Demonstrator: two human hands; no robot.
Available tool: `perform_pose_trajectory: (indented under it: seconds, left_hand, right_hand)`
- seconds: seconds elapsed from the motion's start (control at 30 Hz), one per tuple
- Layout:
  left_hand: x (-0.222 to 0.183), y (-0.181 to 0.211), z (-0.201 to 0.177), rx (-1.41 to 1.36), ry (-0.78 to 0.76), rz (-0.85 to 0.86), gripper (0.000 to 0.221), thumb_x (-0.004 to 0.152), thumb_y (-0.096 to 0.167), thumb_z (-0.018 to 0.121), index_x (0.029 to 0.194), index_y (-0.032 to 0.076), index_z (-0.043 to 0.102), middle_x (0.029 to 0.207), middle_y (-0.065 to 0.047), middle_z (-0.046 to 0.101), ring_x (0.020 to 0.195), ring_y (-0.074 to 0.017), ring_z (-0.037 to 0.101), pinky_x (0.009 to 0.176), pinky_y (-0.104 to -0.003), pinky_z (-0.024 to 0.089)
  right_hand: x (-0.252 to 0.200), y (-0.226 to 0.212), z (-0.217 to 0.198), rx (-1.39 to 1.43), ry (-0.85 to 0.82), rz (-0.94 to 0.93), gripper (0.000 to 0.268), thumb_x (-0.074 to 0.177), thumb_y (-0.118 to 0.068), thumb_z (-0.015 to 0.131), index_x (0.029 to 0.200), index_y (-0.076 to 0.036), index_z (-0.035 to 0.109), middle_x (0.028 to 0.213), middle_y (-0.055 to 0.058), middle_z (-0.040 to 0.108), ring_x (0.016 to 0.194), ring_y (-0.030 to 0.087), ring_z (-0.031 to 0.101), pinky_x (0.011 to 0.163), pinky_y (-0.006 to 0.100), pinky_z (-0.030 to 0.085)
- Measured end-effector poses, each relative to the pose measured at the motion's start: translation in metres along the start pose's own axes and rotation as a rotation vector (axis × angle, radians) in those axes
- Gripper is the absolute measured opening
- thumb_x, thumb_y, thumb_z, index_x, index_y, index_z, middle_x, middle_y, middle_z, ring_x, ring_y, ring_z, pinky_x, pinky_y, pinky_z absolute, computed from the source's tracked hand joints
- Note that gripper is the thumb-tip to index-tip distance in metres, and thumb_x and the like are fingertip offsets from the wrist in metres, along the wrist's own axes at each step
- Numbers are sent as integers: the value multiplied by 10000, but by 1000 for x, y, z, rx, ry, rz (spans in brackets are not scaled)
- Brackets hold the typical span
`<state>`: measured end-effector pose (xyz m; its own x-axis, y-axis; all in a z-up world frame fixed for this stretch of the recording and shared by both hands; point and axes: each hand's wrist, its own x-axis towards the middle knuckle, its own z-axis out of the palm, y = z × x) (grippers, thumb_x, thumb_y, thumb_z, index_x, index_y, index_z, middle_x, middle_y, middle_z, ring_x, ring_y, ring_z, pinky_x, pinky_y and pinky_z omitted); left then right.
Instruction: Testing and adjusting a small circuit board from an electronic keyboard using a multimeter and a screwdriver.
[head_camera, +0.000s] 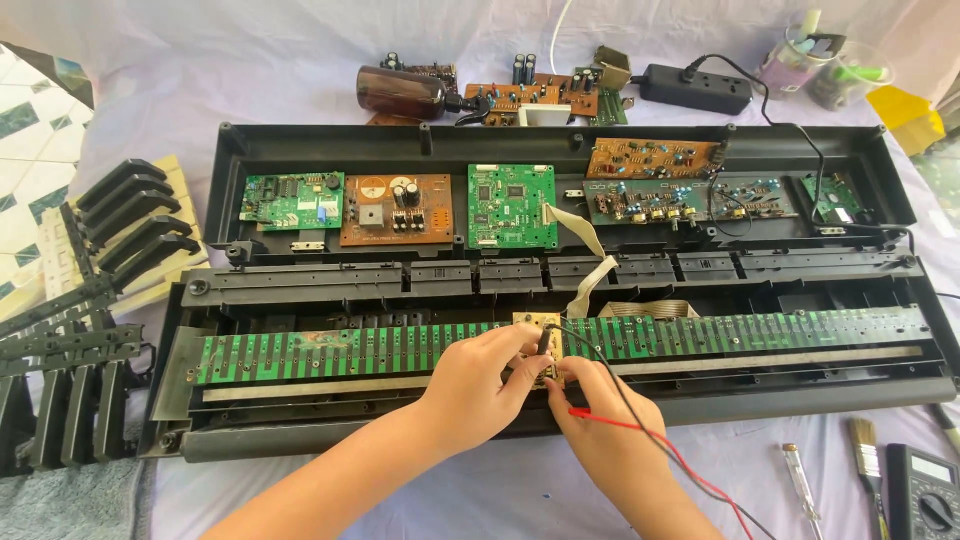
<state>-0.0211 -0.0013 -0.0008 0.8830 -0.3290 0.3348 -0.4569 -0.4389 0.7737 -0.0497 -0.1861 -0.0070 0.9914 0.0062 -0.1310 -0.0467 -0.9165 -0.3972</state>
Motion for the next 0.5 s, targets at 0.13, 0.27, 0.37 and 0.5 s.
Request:
perform_pose_trajectory:
  seconds: [0.13,0.27,0.37,0.5]
  left_hand:
    - [-1,1,-1,-2,-4,-34,102,1013,226,587,1062,138,607,937,7,752,780,-185,748,591,-328,519]
    - [0,5,-4,-62,-15,-85,112,1016,258,578,1057,162,620,968,12,757,783,-166,757,637,-309,545]
    - [1,6,-5,-82,-20,-101,126,1018,275,573,1037,161,622,956,15,748,756,-159,743,589,-294,528]
    - [-1,2,-2,-44,24,-18,160,1025,266,571,1068,123,628,950,-5,751,785,-183,764,597,-314,534]
  right_hand:
    - [3,-19,-27,77,-161,204,195,910,-491,612,1069,-392,667,1069,-281,755,929,92,713,859,325,497]
    - [0,-27,-37,327,-165,331,222,885,-400,701,1106,-385,715,938,-220,685,764,82,449,726,274,413]
    - [0,-21,-31,469,-89,318,313,868,-304,756,1181,-314,736,871,-158,661,530,98,311,633,237,357]
    - [1,-7,-19,537,13,230,279,862,-251,765,1139,-249,801,698,-85,596,474,89,275,599,227,368]
